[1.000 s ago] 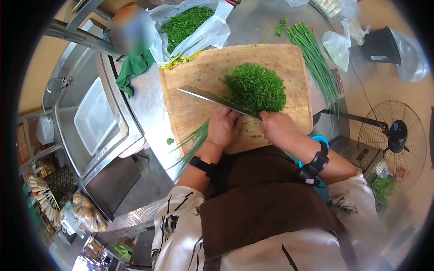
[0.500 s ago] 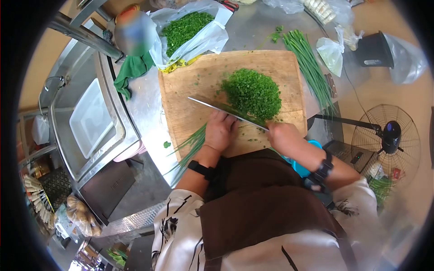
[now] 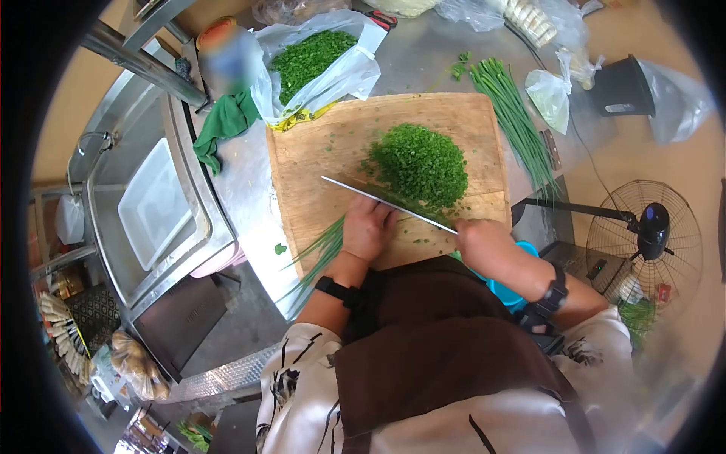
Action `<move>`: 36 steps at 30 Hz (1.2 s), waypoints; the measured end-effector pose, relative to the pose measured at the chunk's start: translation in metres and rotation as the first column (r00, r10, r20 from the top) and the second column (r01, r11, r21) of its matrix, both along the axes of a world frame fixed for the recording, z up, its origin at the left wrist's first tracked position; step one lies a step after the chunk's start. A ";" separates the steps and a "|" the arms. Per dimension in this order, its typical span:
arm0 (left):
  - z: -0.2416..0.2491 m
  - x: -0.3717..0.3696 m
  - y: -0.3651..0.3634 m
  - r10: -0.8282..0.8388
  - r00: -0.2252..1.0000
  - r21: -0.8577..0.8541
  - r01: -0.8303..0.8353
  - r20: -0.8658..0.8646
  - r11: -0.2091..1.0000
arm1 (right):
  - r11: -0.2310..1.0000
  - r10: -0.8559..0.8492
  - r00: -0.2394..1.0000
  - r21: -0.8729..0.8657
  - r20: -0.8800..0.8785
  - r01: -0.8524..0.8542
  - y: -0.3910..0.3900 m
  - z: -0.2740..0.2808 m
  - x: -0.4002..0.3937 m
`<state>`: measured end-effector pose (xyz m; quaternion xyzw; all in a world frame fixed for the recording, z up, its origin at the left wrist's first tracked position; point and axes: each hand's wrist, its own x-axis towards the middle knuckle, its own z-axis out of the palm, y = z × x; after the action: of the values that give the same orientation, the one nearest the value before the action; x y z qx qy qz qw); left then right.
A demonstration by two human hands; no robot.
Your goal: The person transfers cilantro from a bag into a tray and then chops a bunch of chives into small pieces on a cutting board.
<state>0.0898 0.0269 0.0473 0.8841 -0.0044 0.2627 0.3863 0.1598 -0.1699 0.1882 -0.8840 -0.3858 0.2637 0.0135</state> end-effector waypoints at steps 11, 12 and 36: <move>-0.002 -0.008 0.000 0.002 0.999 0.027 -0.001 -0.046 1.000 | 0.988 -0.060 0.998 0.144 -0.023 0.063 0.021 -0.014 0.009; 0.001 -0.008 0.000 0.004 1.000 0.024 -0.003 -0.030 1.000 | 0.990 -0.083 0.996 0.113 -0.033 0.086 0.016 -0.002 0.005; -0.007 -0.010 0.001 -0.009 1.000 -0.010 0.009 -0.016 1.000 | 0.999 -0.049 0.998 0.010 -0.043 0.049 0.021 -0.014 0.000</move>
<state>0.0799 0.0280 0.0403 0.8842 -0.0039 0.2540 0.3921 0.1596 -0.1494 0.1742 -0.8873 -0.3652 0.2799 0.0329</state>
